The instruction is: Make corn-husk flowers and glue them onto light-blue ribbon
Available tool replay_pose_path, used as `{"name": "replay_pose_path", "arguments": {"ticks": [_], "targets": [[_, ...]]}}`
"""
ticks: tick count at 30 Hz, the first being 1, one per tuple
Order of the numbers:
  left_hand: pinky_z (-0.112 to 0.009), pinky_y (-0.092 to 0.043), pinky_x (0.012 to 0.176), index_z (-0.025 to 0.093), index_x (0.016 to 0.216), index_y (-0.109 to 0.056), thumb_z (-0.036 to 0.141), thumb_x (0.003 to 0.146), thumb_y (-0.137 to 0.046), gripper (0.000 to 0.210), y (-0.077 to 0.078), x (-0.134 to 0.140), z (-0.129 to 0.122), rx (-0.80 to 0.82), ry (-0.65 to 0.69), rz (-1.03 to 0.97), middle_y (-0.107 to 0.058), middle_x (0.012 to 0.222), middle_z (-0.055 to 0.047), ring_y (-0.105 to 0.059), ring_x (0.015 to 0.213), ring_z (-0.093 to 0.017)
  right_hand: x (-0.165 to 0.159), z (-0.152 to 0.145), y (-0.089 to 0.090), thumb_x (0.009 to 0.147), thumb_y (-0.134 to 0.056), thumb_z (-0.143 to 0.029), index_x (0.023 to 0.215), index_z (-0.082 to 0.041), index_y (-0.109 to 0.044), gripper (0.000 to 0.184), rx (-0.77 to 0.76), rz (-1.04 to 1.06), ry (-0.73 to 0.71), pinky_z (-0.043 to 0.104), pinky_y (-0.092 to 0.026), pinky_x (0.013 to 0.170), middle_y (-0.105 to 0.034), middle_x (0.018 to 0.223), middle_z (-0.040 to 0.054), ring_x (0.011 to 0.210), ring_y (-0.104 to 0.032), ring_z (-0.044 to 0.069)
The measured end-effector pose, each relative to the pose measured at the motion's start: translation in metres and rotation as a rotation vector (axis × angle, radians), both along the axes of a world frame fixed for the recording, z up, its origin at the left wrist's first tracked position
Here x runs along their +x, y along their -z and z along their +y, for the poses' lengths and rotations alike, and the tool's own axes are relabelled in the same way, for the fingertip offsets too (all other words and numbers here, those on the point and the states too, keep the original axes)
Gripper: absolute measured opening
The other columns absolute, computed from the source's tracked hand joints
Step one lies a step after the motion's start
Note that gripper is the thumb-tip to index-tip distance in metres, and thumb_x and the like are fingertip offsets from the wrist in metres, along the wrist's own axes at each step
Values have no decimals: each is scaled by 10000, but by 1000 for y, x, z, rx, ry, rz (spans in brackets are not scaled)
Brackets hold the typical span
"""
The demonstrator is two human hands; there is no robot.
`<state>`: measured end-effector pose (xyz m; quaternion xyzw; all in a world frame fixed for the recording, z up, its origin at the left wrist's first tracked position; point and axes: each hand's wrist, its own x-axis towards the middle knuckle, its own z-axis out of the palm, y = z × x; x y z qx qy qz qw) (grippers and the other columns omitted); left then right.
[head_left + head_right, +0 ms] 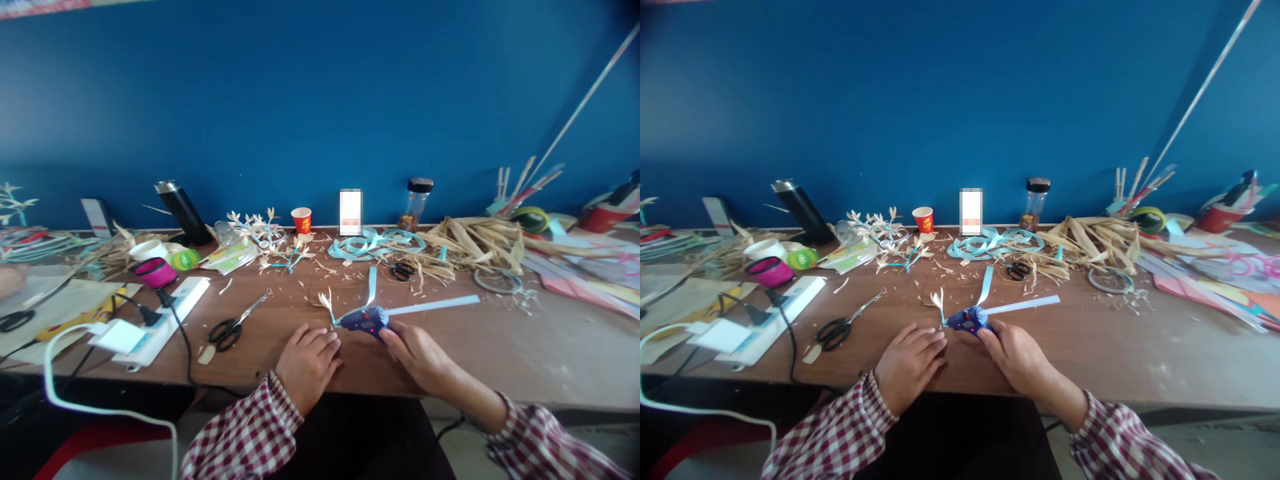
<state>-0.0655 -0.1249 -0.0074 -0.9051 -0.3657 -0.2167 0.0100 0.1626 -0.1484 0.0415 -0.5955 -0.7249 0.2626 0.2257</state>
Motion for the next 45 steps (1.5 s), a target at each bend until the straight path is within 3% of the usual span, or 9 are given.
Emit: {"name": "replay_pose_path", "arguments": {"ticks": [10, 45], "targets": [[-451, -323, 967, 198, 1061, -603, 257, 846, -513, 240, -5, 1, -1, -17, 7, 5, -665, 1086, -34, -558, 1026, -213, 1, 0, 7, 910, -318, -416, 780, -179, -564, 365, 36, 2, 3, 237, -356, 483, -589, 583, 22, 504, -523, 145], [-432, -322, 981, 205, 1060, -606, 249, 846, -510, 239, -2, 0, 0, -2, -5, 21, -664, 1076, -39, -557, 1033, -198, 4, -2, 2, 920, -290, -420, 746, -186, -533, 380, 31, 16, 23, 238, -364, 502, -588, 592, 20, 513, -515, 139]]}}
